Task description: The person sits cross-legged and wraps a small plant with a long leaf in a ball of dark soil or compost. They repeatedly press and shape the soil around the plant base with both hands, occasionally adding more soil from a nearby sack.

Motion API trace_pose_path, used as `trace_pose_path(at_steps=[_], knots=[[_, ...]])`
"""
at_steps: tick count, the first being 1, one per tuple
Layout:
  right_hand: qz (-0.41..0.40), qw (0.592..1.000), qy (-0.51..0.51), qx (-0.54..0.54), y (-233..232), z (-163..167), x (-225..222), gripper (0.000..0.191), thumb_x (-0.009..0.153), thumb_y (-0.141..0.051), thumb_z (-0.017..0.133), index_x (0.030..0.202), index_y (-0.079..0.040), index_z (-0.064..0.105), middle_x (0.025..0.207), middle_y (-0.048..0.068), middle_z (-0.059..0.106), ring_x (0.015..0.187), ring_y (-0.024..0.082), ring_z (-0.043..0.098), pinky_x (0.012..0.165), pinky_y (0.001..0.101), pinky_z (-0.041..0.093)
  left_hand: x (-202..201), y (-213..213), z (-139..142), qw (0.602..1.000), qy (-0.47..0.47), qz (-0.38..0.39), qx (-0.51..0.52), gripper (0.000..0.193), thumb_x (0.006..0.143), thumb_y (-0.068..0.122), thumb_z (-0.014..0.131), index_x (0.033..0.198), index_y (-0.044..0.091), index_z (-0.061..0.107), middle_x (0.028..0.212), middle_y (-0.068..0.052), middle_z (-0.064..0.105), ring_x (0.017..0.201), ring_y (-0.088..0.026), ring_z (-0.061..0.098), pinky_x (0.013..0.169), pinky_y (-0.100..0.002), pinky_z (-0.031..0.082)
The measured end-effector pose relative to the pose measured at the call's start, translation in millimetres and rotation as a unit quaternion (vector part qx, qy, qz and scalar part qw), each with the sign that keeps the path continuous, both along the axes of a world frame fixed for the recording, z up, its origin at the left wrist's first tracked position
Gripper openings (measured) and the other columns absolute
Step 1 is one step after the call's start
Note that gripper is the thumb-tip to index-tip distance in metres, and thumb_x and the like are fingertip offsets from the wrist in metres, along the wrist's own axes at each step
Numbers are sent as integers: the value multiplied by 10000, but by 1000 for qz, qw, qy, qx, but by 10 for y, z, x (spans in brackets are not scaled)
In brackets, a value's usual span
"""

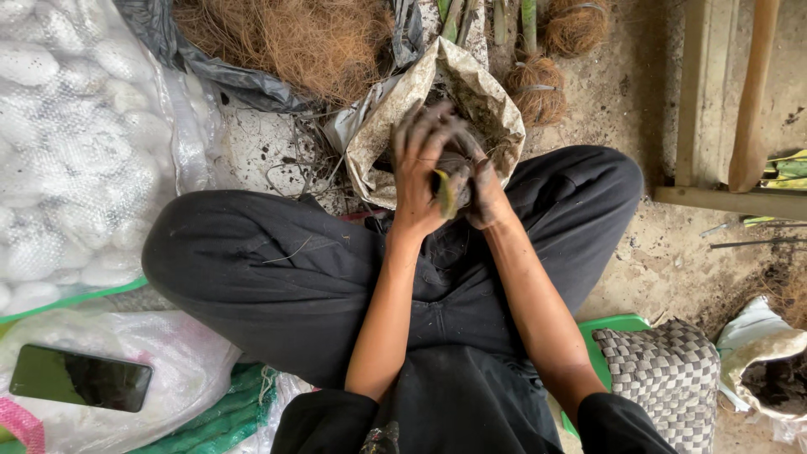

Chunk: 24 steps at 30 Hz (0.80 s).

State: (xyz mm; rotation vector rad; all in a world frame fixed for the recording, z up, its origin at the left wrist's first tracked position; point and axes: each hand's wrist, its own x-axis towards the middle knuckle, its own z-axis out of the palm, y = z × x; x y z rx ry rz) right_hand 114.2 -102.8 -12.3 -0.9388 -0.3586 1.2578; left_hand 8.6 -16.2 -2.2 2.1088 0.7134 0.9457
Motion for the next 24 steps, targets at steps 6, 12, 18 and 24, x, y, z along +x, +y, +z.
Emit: trace_pose_path(at_steps=[6, 12, 18, 24], knots=[[-5, 996, -82, 18, 10, -208, -53, 690, 878, -483, 873, 1306, 14, 660, 1199, 152, 683, 1157, 229, 643, 1174, 411, 503, -45, 43, -38, 999, -1, 20, -42, 952, 937, 879, 204, 1548, 184, 427, 1673, -125, 356, 1602, -366, 292, 1358, -627, 86], [-91, 994, 51, -9, 24, -49, -60, 660, 867, -412, 826, 1376, -53, 607, 1260, 204, 608, 812, 260, 497, 717, 401, 409, 115, -13, -49, 988, -125, 18, -91, 930, 898, 783, 627, 1566, 178, 399, 1622, -27, 458, 1580, -264, 372, 1367, -547, 290], [-133, 972, -165, 104, 149, 91, -104, 749, 884, -675, 718, 1295, -62, 590, 1571, 58, 434, 1484, 248, 432, 1238, 446, 400, 191, -144, -142, 819, -351, -33, -452, 562, 1026, 513, 685, 1397, 92, 650, 1520, -70, 608, 1476, -247, 537, 1296, -467, 408], [-201, 971, -132, -14, 202, 66, -191, 701, 978, -589, 652, 1442, -88, 495, 1437, 185, 561, 1364, 340, 514, 1202, 473, 409, 208, -201, -132, 826, -354, -29, -439, 370, 940, 50, 700, 1310, 36, 687, 1291, -125, 697, 1195, -230, 681, 1117, -388, 538]])
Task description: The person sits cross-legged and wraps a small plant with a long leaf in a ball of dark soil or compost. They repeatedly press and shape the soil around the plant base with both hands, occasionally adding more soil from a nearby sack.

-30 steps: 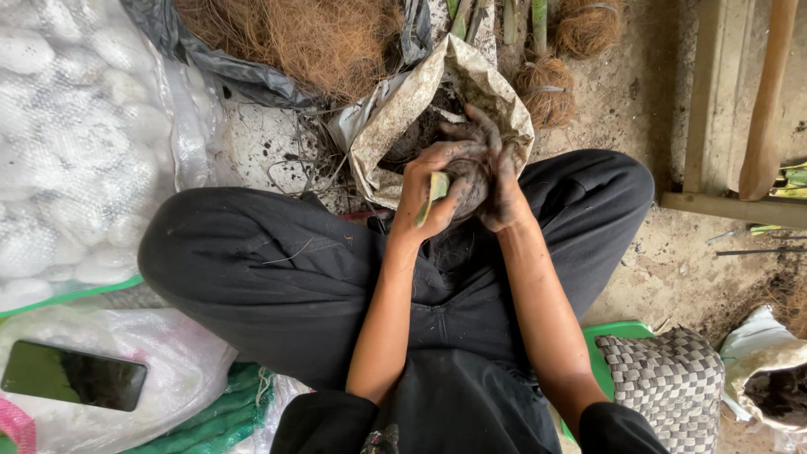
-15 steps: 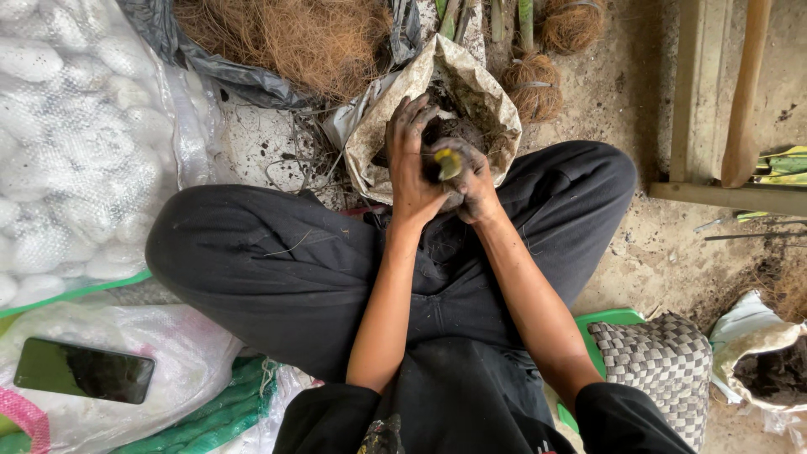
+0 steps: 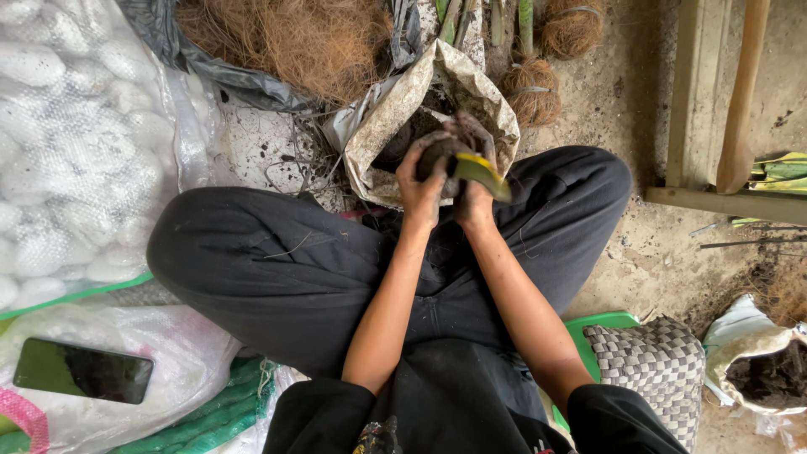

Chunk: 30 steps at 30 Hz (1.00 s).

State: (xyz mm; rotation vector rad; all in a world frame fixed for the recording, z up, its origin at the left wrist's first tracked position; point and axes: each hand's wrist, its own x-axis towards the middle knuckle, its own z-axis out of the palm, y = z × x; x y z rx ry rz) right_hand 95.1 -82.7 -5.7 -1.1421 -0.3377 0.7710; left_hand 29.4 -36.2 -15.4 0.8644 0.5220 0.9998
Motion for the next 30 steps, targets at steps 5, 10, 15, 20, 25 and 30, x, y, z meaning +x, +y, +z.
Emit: trace_pose_path(at_steps=[5, 10, 15, 20, 25, 30], knots=[[27, 995, -74, 69, -34, 20, 26, 511, 1112, -456, 529, 1316, 7, 601, 1378, 187, 637, 1299, 289, 617, 1180, 400, 477, -38, -52, 32, 979, 162, 13, 123, 413, 847, 7, 691, 1259, 23, 667, 1224, -127, 707, 1114, -230, 718, 1030, -355, 599], [-25, 1000, -19, -3, -73, -169, 37, 476, 1126, -389, 490, 1329, 31, 582, 1266, 146, 652, 1143, 233, 619, 1027, 366, 526, -67, -16, 5, 968, 176, 26, 178, 387, 878, 44, 719, 1260, 29, 659, 1220, -113, 690, 1117, -236, 721, 1006, -342, 622], [-116, 966, -179, -147, -139, -435, 40, 501, 1173, -357, 425, 1426, 71, 488, 1335, 172, 587, 1233, 264, 527, 1078, 398, 449, -78, -34, 26, 947, 196, 48, 250, 432, 854, 95, 793, 1251, 17, 639, 1225, -129, 673, 1121, -266, 691, 1017, -373, 573], [-89, 945, -241, -204, -102, -427, 101, 567, 1119, -411, 428, 1509, -2, 379, 1454, 120, 502, 1344, 252, 458, 1159, 397, 362, -36, -86, -5, 962, 200, 55, 180, 376, 904, 86, 771, 1258, 21, 660, 1170, -102, 705, 1068, -220, 714, 969, -352, 603], [-37, 980, 194, -23, 60, -288, 161, 702, 1108, -600, 374, 1390, 25, 524, 1331, 138, 607, 1249, 262, 561, 1129, 408, 449, 24, 48, -81, 989, 131, 19, -70, 322, 946, 67, 708, 1256, -19, 695, 1083, -100, 740, 825, -182, 666, 744, -315, 550], [91, 987, 130, 22, 39, -226, 142, 605, 1069, -520, 472, 1408, -20, 510, 1341, 100, 619, 1237, 232, 583, 1104, 400, 476, -77, 118, -138, 987, 136, 7, 88, 265, 977, 80, 682, 1228, -2, 707, 1128, -97, 758, 992, -159, 731, 940, -275, 590]])
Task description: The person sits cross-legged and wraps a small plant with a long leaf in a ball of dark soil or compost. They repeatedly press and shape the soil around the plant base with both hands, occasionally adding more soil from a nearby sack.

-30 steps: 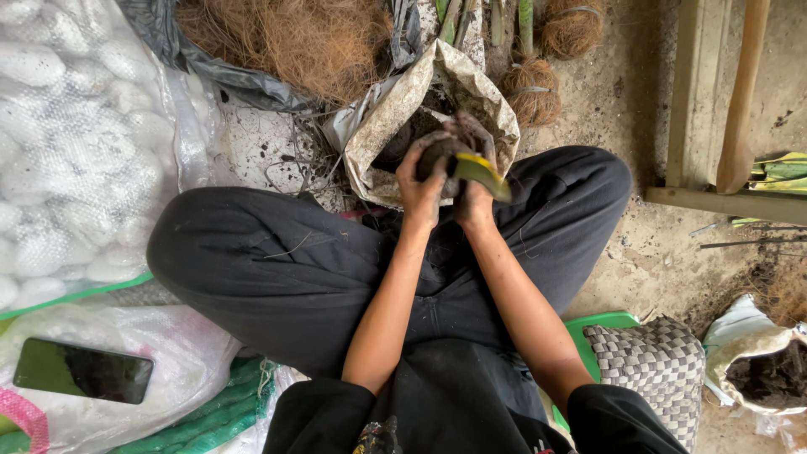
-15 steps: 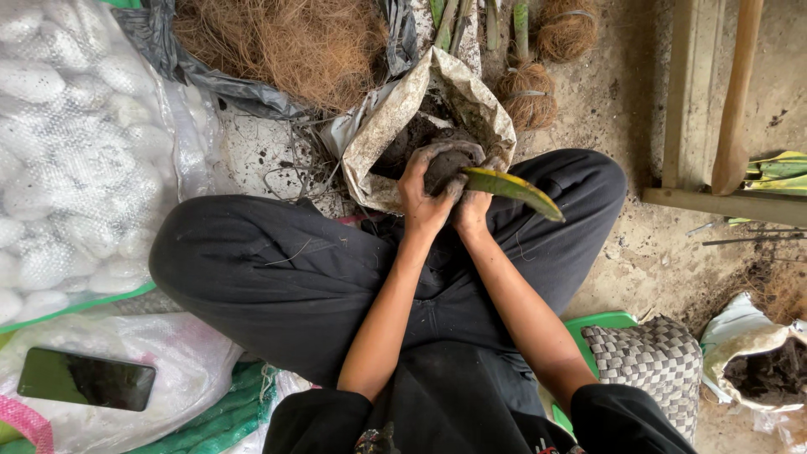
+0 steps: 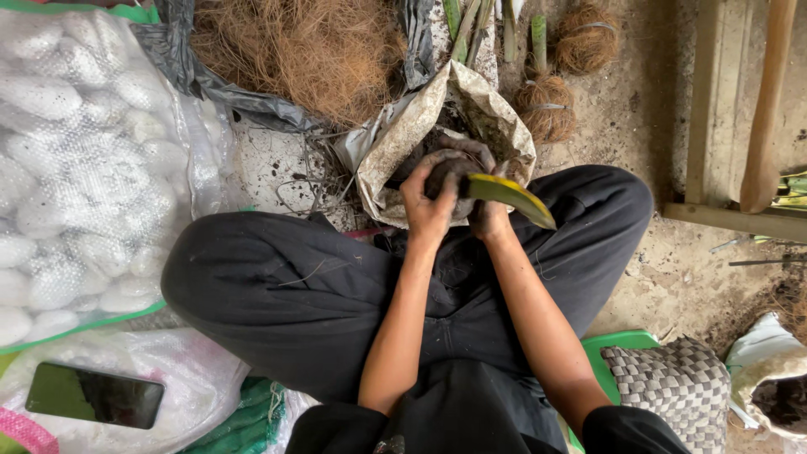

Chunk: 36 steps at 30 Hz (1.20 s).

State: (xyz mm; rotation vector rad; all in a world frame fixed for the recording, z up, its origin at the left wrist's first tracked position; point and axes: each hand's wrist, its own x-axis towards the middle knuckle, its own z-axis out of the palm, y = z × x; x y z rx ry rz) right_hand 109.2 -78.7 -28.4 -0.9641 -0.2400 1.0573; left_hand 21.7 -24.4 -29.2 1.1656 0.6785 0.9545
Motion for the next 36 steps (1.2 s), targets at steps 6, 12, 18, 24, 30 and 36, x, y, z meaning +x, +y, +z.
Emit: trace_pose_path(at_steps=[6, 12, 18, 24, 30, 36], knots=[[-29, 988, -146, -49, -184, -168, 18, 573, 1031, -377, 624, 1473, -60, 445, 1388, 72, 586, 1289, 228, 556, 1125, 388, 467, 49, -116, -110, 998, 57, -17, -26, 239, 930, 122, 744, 1133, 0, 716, 1055, -113, 741, 932, -182, 729, 878, -314, 609], [3, 999, -35, 20, -187, -65, 41, 897, 1019, -739, 469, 1537, -7, 444, 1567, 202, 501, 1447, 306, 517, 1258, 443, 404, 58, -68, -233, 971, -123, -22, -204, 310, 977, 246, 735, 1146, -13, 721, 1095, -123, 748, 978, -228, 702, 936, -393, 561], [61, 953, -287, 73, -213, -5, 195, 1018, 963, -858, 348, 1522, -26, 521, 1747, 174, 203, 1630, 308, 284, 1345, 479, 274, -4, -71, -234, 958, 224, -18, 179, 627, 1098, 536, 375, 1483, 66, 532, 1572, -232, 504, 1514, -433, 421, 1260, -686, 245], [-5, 995, -97, -31, -379, -342, 94, 640, 1025, -562, 643, 1172, 57, 702, 1322, 240, 627, 1239, 309, 602, 1166, 439, 443, 113, -111, -188, 932, 342, 30, 114, 735, 1059, 588, 376, 1554, 45, 384, 1668, -301, 151, 1513, -526, 120, 1106, -769, 171], [16, 1000, -26, 5, -318, -149, 114, 680, 1104, -594, 539, 1145, 65, 698, 1236, 225, 688, 1137, 318, 651, 1076, 467, 497, 67, -56, -31, 976, 152, 138, 69, 597, 1082, 619, 440, 1294, 92, 624, 1347, -186, 656, 1323, -337, 639, 1191, -573, 515], [-22, 997, -66, 33, -227, 218, -70, 895, 993, -750, 342, 1510, -32, 483, 1706, 127, 284, 1598, 286, 282, 1321, 445, 276, 123, -166, -149, 979, 74, 70, 179, 567, 1113, 522, 417, 1333, 46, 630, 1353, -192, 636, 1274, -306, 639, 1114, -447, 545]])
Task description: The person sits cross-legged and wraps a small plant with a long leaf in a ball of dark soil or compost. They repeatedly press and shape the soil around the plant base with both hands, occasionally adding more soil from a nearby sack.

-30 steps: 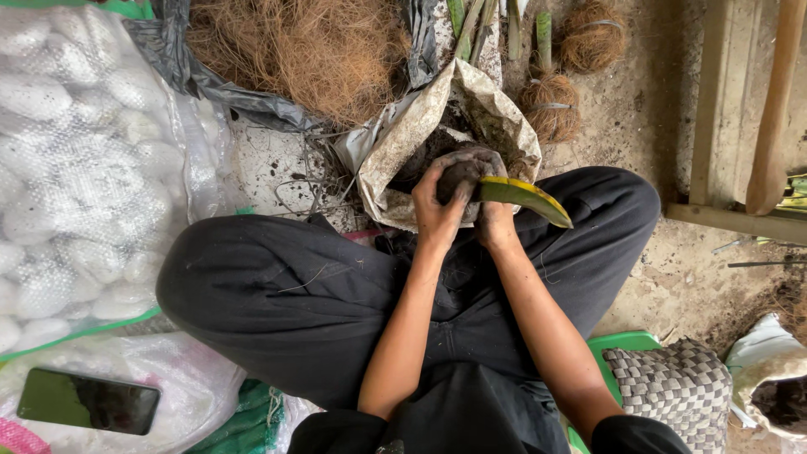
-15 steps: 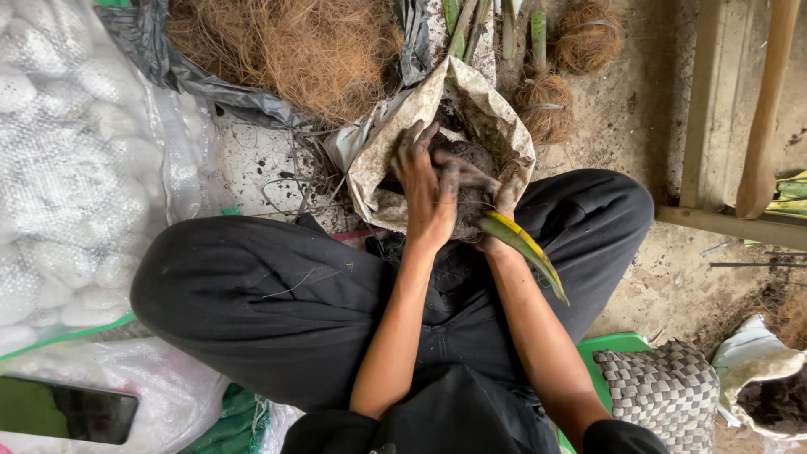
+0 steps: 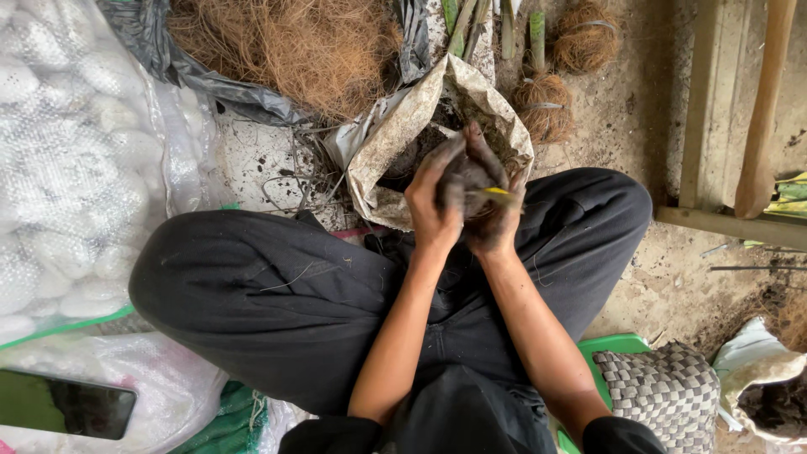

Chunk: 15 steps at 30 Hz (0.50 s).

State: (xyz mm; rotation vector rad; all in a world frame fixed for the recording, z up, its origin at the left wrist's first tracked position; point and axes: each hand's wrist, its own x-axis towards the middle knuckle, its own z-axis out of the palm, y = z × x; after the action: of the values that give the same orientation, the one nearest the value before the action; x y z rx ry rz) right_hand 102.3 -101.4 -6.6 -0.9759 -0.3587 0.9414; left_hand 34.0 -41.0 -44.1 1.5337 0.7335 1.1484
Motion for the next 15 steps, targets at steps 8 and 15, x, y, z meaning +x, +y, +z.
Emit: trace_pose_path(at_steps=[8, 15], knots=[[30, 997, -71, -3, 64, -19, 136, 930, 990, -756, 421, 1574, -32, 418, 1744, 166, 257, 1627, 315, 255, 1332, 454, 241, -160, 56, -194, 935, 23, -127, -330, 332, 1033, 223, 622, 1219, -20, 750, 1050, -241, 724, 816, -351, 619, 741, -477, 501], [71, 994, -81, -10, -113, -120, 181, 741, 933, -627, 664, 1334, -5, 639, 1508, 174, 547, 1404, 323, 531, 1219, 435, 445, -25, 60, 21, 997, 78, -8, -5, 671, 1081, 607, 337, 1479, 86, 477, 1573, -196, 415, 1464, -349, 389, 1213, -558, 337]])
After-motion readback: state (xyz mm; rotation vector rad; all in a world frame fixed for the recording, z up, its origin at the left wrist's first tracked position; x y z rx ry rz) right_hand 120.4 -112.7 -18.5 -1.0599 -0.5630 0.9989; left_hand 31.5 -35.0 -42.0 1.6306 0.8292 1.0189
